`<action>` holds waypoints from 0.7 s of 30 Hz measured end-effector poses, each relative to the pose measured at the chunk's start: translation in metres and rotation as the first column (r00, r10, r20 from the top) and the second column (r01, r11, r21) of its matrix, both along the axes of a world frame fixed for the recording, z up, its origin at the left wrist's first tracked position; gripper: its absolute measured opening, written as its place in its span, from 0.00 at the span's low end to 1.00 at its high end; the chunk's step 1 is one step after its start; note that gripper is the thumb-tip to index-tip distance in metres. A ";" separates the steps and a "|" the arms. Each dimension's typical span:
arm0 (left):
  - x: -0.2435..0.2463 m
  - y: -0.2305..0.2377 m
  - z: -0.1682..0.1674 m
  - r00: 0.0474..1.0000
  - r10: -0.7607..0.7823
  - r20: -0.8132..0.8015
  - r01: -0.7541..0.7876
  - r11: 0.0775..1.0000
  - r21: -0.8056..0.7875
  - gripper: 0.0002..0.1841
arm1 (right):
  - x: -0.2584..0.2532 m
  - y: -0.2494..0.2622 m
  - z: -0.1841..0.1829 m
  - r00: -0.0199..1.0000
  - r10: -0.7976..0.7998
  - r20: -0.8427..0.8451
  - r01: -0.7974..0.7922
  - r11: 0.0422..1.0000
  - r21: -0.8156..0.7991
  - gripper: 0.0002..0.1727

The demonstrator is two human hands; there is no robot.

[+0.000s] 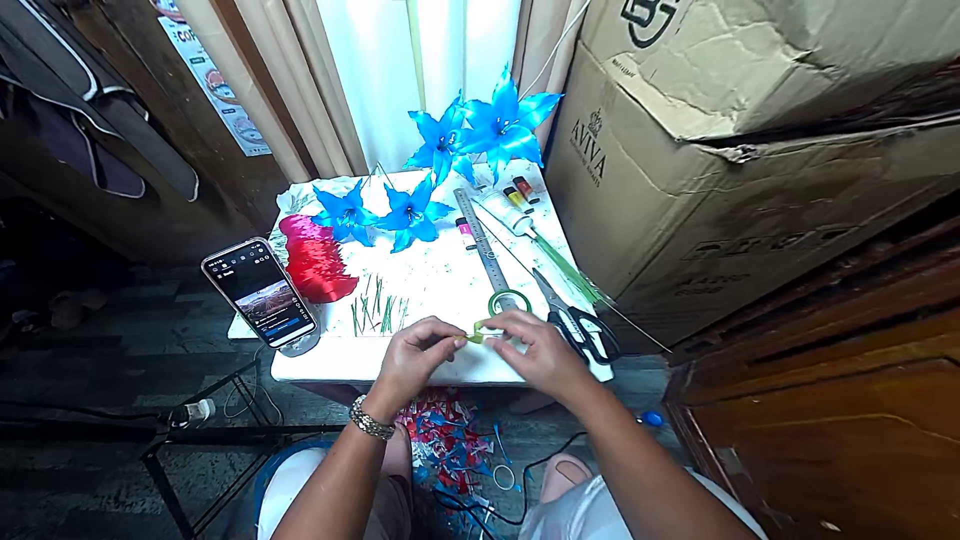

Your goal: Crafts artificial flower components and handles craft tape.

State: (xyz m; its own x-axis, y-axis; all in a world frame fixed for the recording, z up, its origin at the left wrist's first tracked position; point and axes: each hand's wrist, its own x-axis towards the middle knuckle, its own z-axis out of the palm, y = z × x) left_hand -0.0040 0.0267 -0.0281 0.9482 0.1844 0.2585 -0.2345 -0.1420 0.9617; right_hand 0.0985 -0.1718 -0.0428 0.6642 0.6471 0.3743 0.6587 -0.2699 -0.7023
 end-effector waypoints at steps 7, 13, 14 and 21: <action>-0.004 0.030 0.001 0.995 0.081 0.055 -0.076 0.993 -0.093 0.06 | 0.019 -0.013 0.009 0.980 -0.156 0.125 0.191 0.912 -0.362 0.18; -0.016 0.053 0.010 0.998 0.038 0.042 -0.028 0.976 -0.214 0.09 | 0.017 -0.006 0.009 0.982 -0.163 0.094 0.188 0.863 -0.470 0.19; -0.020 0.057 0.014 0.999 -0.009 0.042 0.019 0.968 -0.250 0.09 | 0.017 -0.006 0.009 0.982 -0.167 0.087 0.189 0.862 -0.470 0.18; -0.025 0.073 0.014 0.989 0.044 0.144 -0.007 0.968 -0.252 0.06 | 0.012 -0.004 0.007 0.976 -0.194 0.101 0.219 0.861 -0.459 0.14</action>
